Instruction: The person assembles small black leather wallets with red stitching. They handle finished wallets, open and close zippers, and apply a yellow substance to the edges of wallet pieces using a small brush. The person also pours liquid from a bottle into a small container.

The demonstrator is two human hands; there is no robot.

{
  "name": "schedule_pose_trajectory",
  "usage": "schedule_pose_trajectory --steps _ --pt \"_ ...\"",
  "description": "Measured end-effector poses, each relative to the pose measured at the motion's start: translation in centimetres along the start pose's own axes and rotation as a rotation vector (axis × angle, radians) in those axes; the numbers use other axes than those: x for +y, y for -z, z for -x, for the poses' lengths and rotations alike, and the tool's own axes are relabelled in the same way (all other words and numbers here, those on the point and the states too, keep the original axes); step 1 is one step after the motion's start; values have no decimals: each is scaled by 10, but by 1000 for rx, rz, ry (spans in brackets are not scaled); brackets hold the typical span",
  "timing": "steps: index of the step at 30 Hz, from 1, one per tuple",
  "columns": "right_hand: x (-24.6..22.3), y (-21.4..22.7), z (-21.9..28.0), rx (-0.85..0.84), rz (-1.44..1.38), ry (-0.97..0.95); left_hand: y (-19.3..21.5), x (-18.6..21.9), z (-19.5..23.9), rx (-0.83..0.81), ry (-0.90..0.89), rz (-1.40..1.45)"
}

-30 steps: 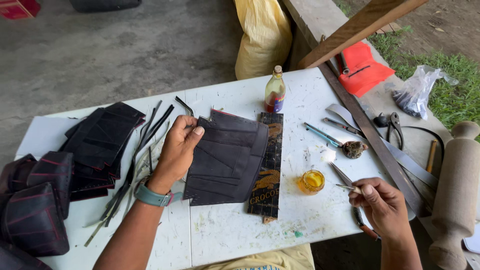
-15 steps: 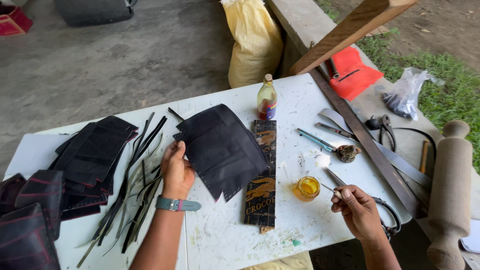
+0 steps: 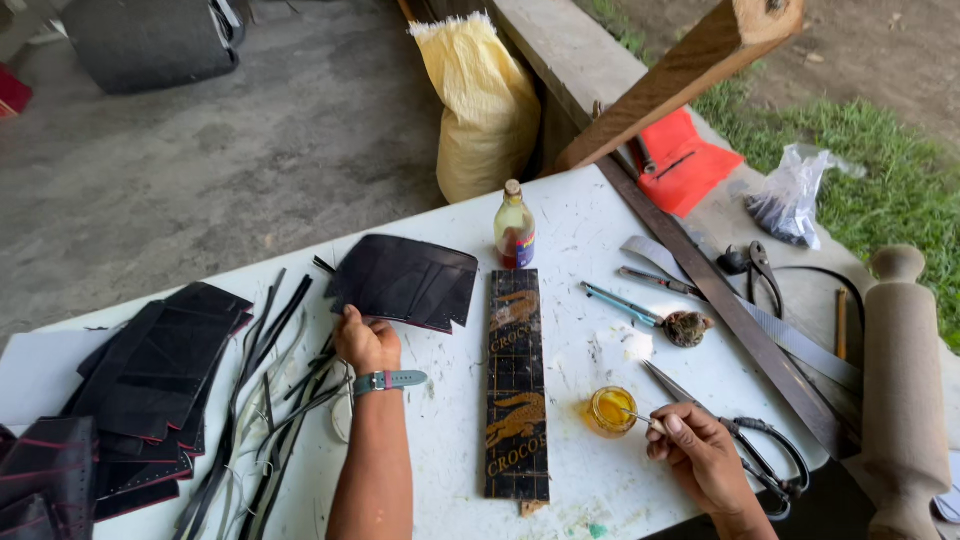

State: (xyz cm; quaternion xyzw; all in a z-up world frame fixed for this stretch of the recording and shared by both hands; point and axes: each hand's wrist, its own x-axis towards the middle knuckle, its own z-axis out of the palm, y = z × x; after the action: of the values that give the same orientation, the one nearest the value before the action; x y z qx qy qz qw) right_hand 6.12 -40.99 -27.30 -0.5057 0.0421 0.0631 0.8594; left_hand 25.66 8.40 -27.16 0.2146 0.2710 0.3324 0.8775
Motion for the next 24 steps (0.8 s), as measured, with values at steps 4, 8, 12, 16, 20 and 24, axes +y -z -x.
schedule_pose_trajectory --steps 4,8,12,16,20,24 --pt "6 9 7 19 -33 -17 -2 20 22 -60 -22 -140" --pt "-2 18 -3 79 -43 55 -9 44 46 -159 51 -151" --pt "-17 26 -2 190 -135 105 16 51 54 -204 234 -78" --pt "-37 9 5 158 -166 40 56 33 42 -208 300 -57" --pt "-51 -15 12 156 -98 34 90 10 37 -286 289 72" --pt "-67 -28 13 150 -82 82 84 20 62 -78 332 44"
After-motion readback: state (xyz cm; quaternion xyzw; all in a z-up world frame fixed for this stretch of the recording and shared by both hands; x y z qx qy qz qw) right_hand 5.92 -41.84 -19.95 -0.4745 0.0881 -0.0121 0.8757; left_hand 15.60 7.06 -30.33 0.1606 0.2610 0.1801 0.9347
